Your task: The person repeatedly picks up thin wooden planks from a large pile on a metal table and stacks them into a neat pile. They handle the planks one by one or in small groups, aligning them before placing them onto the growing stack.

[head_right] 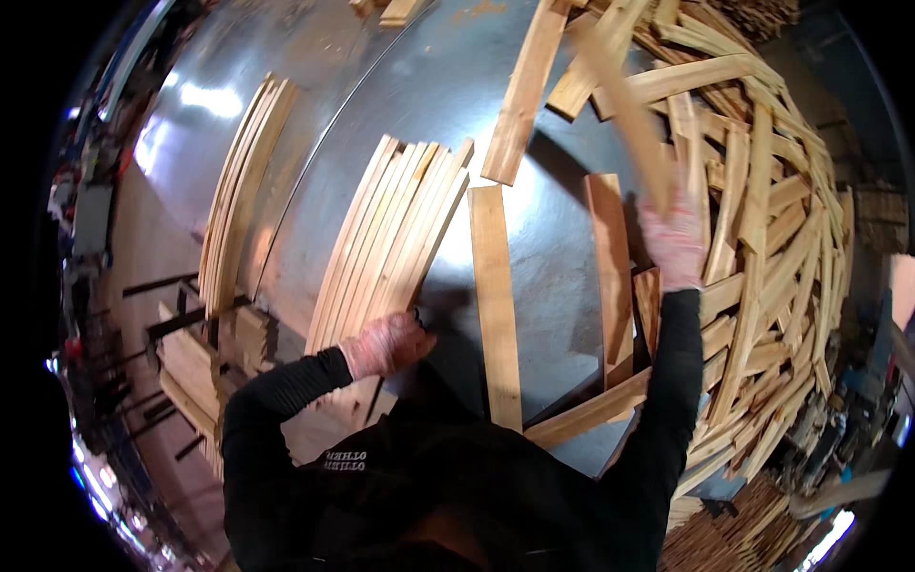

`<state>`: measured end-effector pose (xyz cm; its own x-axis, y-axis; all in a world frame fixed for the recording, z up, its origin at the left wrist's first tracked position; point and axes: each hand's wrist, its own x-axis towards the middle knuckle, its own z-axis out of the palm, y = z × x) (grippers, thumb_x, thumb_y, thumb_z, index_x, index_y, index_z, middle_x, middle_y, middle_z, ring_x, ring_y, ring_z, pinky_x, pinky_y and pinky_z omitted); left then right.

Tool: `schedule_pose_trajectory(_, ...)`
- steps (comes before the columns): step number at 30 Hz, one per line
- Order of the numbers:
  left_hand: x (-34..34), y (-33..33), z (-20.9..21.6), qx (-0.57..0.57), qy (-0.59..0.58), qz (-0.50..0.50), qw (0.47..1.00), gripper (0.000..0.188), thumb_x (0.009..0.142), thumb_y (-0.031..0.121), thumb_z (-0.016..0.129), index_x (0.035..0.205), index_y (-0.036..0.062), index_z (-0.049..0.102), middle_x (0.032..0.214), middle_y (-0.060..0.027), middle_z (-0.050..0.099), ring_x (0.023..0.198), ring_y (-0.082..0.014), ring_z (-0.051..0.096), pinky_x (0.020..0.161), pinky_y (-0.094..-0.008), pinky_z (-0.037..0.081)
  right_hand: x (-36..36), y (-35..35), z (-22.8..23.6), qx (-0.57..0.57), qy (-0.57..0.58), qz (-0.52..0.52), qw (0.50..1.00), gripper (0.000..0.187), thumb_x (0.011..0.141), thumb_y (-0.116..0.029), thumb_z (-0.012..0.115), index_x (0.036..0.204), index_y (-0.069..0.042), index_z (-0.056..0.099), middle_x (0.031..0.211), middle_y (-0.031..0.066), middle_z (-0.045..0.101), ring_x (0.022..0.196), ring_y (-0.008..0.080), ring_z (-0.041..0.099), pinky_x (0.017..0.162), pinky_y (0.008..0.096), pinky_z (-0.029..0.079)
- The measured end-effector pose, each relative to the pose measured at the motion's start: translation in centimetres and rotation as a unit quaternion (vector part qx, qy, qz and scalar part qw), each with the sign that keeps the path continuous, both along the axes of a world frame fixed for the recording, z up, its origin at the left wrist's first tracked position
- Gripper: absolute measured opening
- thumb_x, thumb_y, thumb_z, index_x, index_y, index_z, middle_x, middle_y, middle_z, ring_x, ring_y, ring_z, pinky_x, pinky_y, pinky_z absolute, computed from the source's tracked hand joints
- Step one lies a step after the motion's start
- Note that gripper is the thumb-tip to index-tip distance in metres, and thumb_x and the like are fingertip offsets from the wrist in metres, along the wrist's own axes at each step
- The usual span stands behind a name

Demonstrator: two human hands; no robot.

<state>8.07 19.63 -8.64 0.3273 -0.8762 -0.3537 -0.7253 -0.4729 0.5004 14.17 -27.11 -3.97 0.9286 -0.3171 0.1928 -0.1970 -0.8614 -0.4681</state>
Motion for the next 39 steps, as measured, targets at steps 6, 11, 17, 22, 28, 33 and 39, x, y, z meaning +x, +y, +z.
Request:
schedule_pose_trajectory(6,2.7,1.2,-0.6,0.129,-0.182,-0.005,0.975,0.019,0.091,0.029,0.056,0.094,0.0109,0.064,0.07,-0.0094,0.063,0.075,-0.0296,0.065,0.07,-0.0428,0.051,-4.8,-2.9,11.1,0.423,-0.276,0.027,0.863,0.065,0.094,-0.039,0.064,0.144,-0.004,0.039,0.12,0.0165,0.057,0.102,0.0263,0.063,0.096,0.0372,0.052)
schedule_pose_trajectory(11,9.2,-4.9,2.2,0.08,-0.163,0.275,0.944,0.036,0.093,0.038,0.058,0.109,0.0064,0.064,0.082,-0.0139,0.069,0.084,-0.0344,0.068,0.081,-0.0467,0.052,-12.0,1.0,11.2,0.598,-0.166,-0.133,0.773,0.049,0.088,-0.038,0.073,0.121,-0.006,0.056,0.111,0.0103,0.065,0.1,0.0238,0.064,0.096,0.0375,0.049)
schedule_pose_trajectory(17,19.0,-22.4,0.7,-0.035,-0.28,0.404,0.87,0.07,0.083,0.048,0.068,0.135,0.0082,0.043,0.122,-0.0239,0.06,0.115,-0.0384,0.058,0.09,-0.0515,0.05,-20.0,16.6,-6.7,0.438,0.025,-0.148,0.886,0.06,0.084,0.008,0.069,0.138,-0.006,0.048,0.095,0.0008,0.056,0.083,0.0102,0.054,0.075,0.0256,0.052)
schedule_pose_trajectory(22,23.6,-20.7,-1.0,-0.021,-0.035,0.496,0.867,0.06,0.084,0.034,0.067,0.133,0.0084,0.044,0.114,-0.0225,0.063,0.099,-0.0385,0.066,0.087,-0.0492,0.053,-17.4,12.7,-5.8,0.712,0.025,-0.059,0.7,0.04,0.093,-0.006,0.065,0.131,-0.002,0.053,0.095,0.0032,0.058,0.085,0.0143,0.06,0.082,0.0306,0.056)
schedule_pose_trajectory(28,10.6,-12.9,6.1,-0.335,0.532,0.373,0.682,0.055,0.087,0.029,0.067,0.13,0.0006,0.049,0.11,-0.0118,0.062,0.097,-0.0224,0.065,0.086,-0.0373,0.056,-5.4,9.9,-3.8,0.522,-0.007,-0.049,0.851,0.053,0.101,-0.035,0.055,0.138,0.002,0.046,0.108,0.0145,0.062,0.093,0.0233,0.066,0.084,0.0354,0.057)
schedule_pose_trajectory(33,0.6,-13.1,-0.1,-0.208,0.385,0.457,0.774,0.06,0.084,0.014,0.068,0.139,0.0001,0.047,0.103,-0.0054,0.063,0.094,-0.013,0.057,0.083,-0.0298,0.05,1.0,17.9,-5.7,0.417,0.126,-0.04,0.899,0.069,0.101,-0.037,0.051,0.153,0.001,0.026,0.152,0.0308,0.035,0.14,0.0451,0.036,0.115,0.0449,0.032)
schedule_pose_trajectory(39,1.0,-10.7,-1.5,-0.285,0.585,0.492,0.578,0.047,0.08,0.007,0.055,0.126,-0.0016,0.056,0.105,-0.0089,0.065,0.095,-0.0172,0.061,0.085,-0.0308,0.05,19.2,11.2,-5.0,0.1,-0.09,-0.091,0.987,0.1,0.085,-0.039,0.071,0.152,0.008,0.014,0.153,0.039,0.022,0.143,0.0498,0.025,0.12,0.0476,0.019)
